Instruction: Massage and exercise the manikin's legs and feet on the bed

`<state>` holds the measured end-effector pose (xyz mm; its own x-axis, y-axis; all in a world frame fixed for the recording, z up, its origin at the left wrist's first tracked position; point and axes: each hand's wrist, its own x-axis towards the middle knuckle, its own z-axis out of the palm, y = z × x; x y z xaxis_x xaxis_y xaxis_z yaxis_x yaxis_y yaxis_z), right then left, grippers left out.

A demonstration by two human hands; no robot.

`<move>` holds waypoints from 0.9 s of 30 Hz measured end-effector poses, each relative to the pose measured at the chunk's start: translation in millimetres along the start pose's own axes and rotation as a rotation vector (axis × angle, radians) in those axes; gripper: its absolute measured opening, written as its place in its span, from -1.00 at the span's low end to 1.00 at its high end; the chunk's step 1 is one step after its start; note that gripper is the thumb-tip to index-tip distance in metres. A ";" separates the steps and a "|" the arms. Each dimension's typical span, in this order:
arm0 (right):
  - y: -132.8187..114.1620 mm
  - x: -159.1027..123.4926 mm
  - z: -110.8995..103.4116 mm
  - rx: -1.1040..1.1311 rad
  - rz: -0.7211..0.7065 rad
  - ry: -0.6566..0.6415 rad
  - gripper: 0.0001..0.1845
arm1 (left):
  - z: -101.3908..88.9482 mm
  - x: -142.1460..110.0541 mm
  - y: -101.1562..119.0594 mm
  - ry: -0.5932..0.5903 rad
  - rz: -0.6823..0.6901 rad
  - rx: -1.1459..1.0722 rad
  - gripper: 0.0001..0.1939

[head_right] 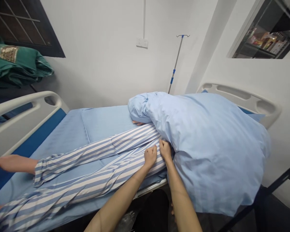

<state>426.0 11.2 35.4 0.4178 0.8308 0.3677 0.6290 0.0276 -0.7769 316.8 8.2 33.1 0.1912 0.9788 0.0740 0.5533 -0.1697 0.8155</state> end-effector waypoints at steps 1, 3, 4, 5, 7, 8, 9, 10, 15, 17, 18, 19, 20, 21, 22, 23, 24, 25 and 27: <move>2.8 -1.1 0.6 0.001 0.014 -0.004 -0.35 | -0.5 -0.3 0.6 -0.014 0.006 -0.015 -0.46; 4.6 -2.1 0.1 -0.007 0.036 -0.018 -0.36 | -7.1 0.7 -0.6 -0.069 0.001 -0.050 -0.47; 4.2 -2.2 -0.9 -0.017 0.047 -0.021 -0.36 | -15.0 2.0 -3.4 -0.112 -0.009 -0.063 -0.48; 3.3 -2.0 -2.1 -0.027 0.060 -0.023 -0.36 | -26.8 3.7 -8.4 -0.155 -0.016 -0.068 -0.49; 1.7 -1.5 -4.7 -0.044 0.085 -0.029 -0.36 | -64.0 6.9 -26.5 -0.207 -0.027 -0.058 -0.51; 1.7 -1.2 -5.7 -0.047 0.098 -0.032 -0.37 | -89.3 7.2 -39.4 -0.205 -0.035 -0.047 -0.51; 2.3 -0.9 -6.5 -0.049 0.111 -0.034 -0.37 | -118.2 5.7 -54.5 -0.182 -0.043 -0.035 -0.51; 3.5 -0.6 -7.1 -0.050 0.123 -0.037 -0.38 | -149.7 1.9 -71.3 -0.144 -0.072 -0.024 -0.51; 13.8 1.2 -7.4 -0.069 0.177 -0.042 -0.46 | -297.1 -55.5 -162.1 0.124 -0.243 0.085 -0.56; 16.2 1.5 -7.8 -0.071 0.188 -0.043 -0.48 | -332.1 -87.0 -194.7 0.213 -0.323 0.124 -0.57; 16.5 1.4 -8.2 -0.064 0.188 -0.044 -0.49 | -343.5 -101.0 -208.8 0.246 -0.345 0.125 -0.57; 16.1 1.1 -8.6 -0.055 0.187 -0.043 -0.51 | -351.6 -112.5 -220.9 0.279 -0.350 0.109 -0.57; 15.1 0.6 -9.1 -0.046 0.185 -0.041 -0.52 | -357.0 -121.2 -230.9 0.310 -0.345 0.086 -0.57; 13.5 0.1 -9.4 -0.040 0.181 -0.038 -0.52 | -360.5 -126.9 -238.6 0.338 -0.328 0.057 -0.56; 11.8 -0.6 -9.8 -0.041 0.177 -0.034 -0.53 | -362.7 -129.7 -244.3 0.361 -0.309 0.028 -0.56; 10.0 -1.1 -10.2 -0.048 0.174 -0.032 -0.52 | -363.9 -130.1 -248.4 0.375 -0.293 0.004 -0.55; 8.5 -1.4 -10.7 -0.060 0.170 -0.030 -0.51 | -364.5 -128.9 -251.3 0.383 -0.284 -0.012 -0.54; 7.4 -1.4 -11.4 -0.074 0.165 -0.029 -0.50 | -364.4 -126.8 -253.6 0.382 -0.283 -0.015 -0.54; 6.8 -0.1 -13.6 -0.104 0.148 -0.032 -0.47 | -362.4 -122.4 -257.5 0.350 -0.290 0.054 -0.54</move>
<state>439.1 3.8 37.1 0.4905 0.8391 0.2352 0.6270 -0.1524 -0.7639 -142.8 -26.2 22.0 -0.2584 0.9650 0.0438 0.5870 0.1208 0.8005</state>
